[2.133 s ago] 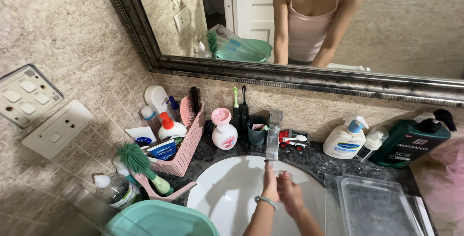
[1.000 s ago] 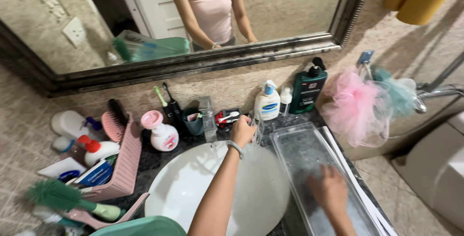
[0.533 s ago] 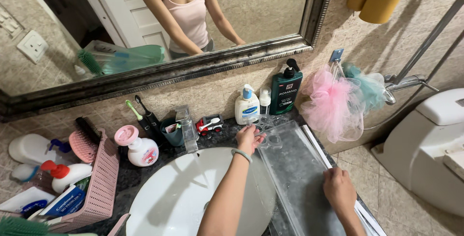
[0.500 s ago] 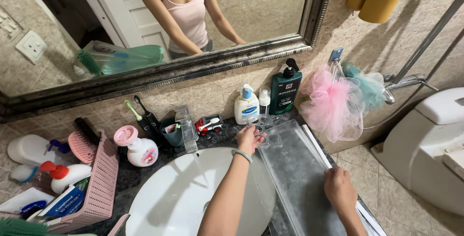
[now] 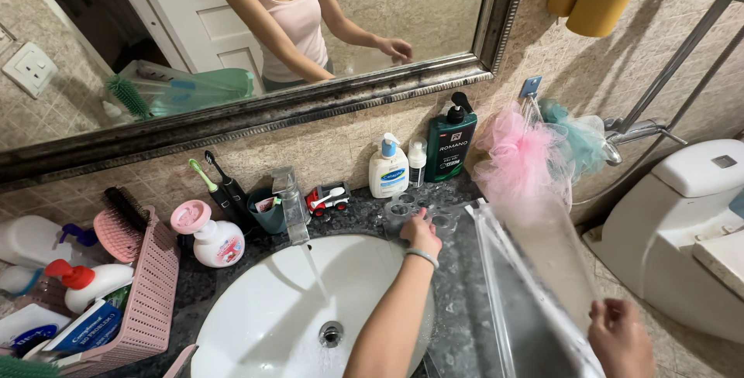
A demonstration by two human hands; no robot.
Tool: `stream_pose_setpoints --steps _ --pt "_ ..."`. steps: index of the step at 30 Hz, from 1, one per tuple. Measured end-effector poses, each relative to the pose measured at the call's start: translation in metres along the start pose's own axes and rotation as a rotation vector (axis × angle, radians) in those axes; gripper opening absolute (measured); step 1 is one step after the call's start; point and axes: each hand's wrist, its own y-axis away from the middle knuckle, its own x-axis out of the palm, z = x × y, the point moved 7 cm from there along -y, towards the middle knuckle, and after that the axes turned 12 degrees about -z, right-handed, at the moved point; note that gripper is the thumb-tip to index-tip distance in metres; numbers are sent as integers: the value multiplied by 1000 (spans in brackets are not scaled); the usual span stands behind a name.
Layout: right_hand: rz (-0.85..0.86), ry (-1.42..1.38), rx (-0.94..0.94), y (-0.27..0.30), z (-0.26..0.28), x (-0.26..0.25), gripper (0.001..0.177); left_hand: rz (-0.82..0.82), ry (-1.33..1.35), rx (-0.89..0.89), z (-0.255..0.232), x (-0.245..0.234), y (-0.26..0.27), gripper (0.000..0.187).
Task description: The person washes a clear plastic tray in a bathroom sink using a brush and running water. They scrub both sides of the tray and rinse it under the faucet.
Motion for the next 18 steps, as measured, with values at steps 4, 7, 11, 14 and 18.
stream_pose_setpoints --steps 4,7,11,14,18 --pt "59 -212 157 -4 -28 0 39 87 45 48 10 21 -5 28" --pt "77 -278 137 0 -24 -1 40 67 -474 413 -7 16 1 31" --pt "213 -454 87 9 12 20 36 101 -854 301 -34 -10 31 72" --pt "332 -518 -3 27 62 47 33 97 -654 216 -86 -56 81 89" --pt "496 -454 -136 85 155 87 31 63 -449 172 -139 -155 155 102"
